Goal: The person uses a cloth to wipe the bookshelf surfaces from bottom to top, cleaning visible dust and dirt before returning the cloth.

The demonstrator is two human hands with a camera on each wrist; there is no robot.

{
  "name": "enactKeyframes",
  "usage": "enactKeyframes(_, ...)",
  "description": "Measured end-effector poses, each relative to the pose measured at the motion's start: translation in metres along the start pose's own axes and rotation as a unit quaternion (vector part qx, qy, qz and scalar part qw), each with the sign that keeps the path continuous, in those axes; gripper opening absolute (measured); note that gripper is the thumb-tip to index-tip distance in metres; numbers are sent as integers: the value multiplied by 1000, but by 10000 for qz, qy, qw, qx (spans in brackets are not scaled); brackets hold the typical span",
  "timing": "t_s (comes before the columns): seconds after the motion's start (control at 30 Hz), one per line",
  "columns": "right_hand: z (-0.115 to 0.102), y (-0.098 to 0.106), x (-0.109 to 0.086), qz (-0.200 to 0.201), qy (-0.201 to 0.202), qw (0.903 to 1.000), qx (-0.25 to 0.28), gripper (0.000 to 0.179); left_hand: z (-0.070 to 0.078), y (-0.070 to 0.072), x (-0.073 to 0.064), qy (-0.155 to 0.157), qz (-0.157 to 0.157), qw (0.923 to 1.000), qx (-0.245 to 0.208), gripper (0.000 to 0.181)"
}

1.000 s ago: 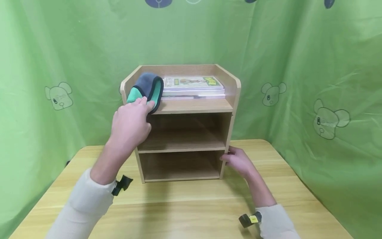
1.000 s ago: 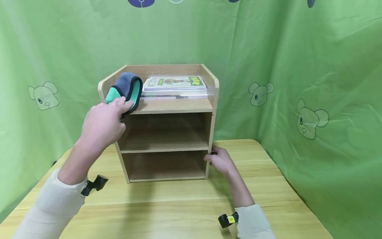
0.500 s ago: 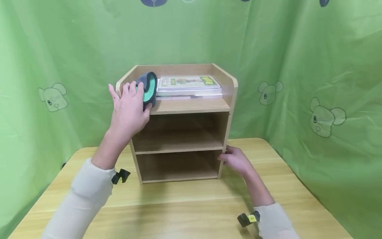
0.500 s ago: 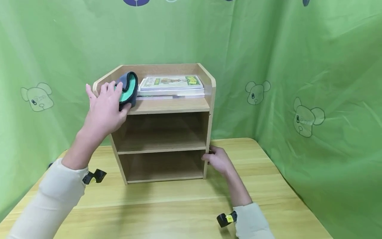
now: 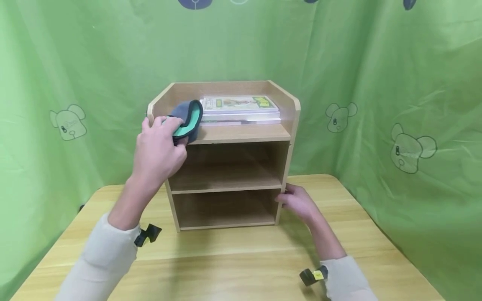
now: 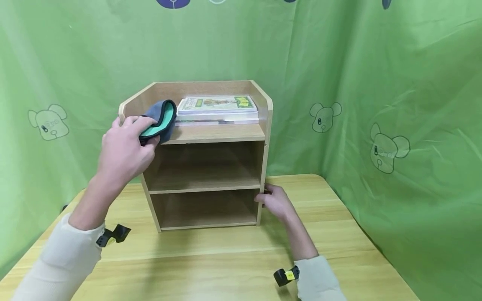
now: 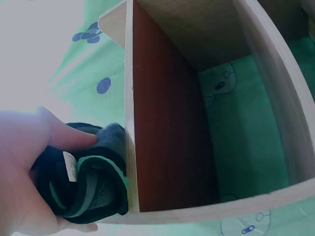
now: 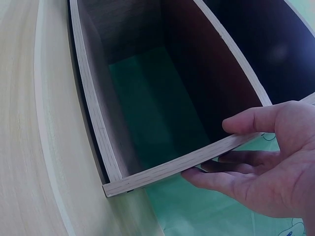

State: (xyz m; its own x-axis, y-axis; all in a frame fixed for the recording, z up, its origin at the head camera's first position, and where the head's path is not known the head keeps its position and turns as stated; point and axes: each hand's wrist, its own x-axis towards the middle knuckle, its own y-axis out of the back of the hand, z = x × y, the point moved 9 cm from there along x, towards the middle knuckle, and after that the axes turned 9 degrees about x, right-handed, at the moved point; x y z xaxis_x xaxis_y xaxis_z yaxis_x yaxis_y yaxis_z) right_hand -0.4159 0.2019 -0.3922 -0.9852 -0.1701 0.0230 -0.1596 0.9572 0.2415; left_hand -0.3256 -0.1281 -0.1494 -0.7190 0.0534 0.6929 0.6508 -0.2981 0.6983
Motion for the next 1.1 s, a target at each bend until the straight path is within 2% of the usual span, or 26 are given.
enactKeyframes(0.17, 2, 3, -1, 38, -5, 10000, -51, 72, -4, 2, -10, -172, 257, 9983, -500, 40)
enactKeyframes(0.37, 2, 3, -1, 23, 48, 10000, 31, 72, -15, 0, -16, -81, 352, 9961, -800, 52)
enactKeyframes(0.47, 1, 2, 0, 7, 67, 10000, 62, 72, -15, 0, -17, -14, 281, 9965, -788, 47)
enactKeyframes(0.57, 0, 1, 1, -2, 71, 9999, 72, 72, -13, 6, -18, -109, 452, 9968, -653, 36)
enactKeyframes(0.67, 0, -1, 1, 0, 88, 9999, 79, 72, -13, 20, -17, -197, 859, 9941, -626, 23)
enactKeyframes(0.73, 0, -2, 0, 6, 78, 9999, 85, 72, -17, 34, -13, -115, 1204, 9896, -785, 16)
enactKeyframes(0.9, 0, -3, 0, 2, 78, 10000, 20, 71, -42, 72, 9, 662, 1977, 9707, -1194, 19)
enactKeyframes(1.0, 0, -2, 0, -4, 84, 10000, -8, 72, -54, 95, 26, 1019, 2263, 9630, -1053, 21)
enactKeyframes(1.1, -2, -1, 0, -19, 87, 10000, 20, 72, -59, 115, 46, 1119, 2327, 9642, -596, 27)
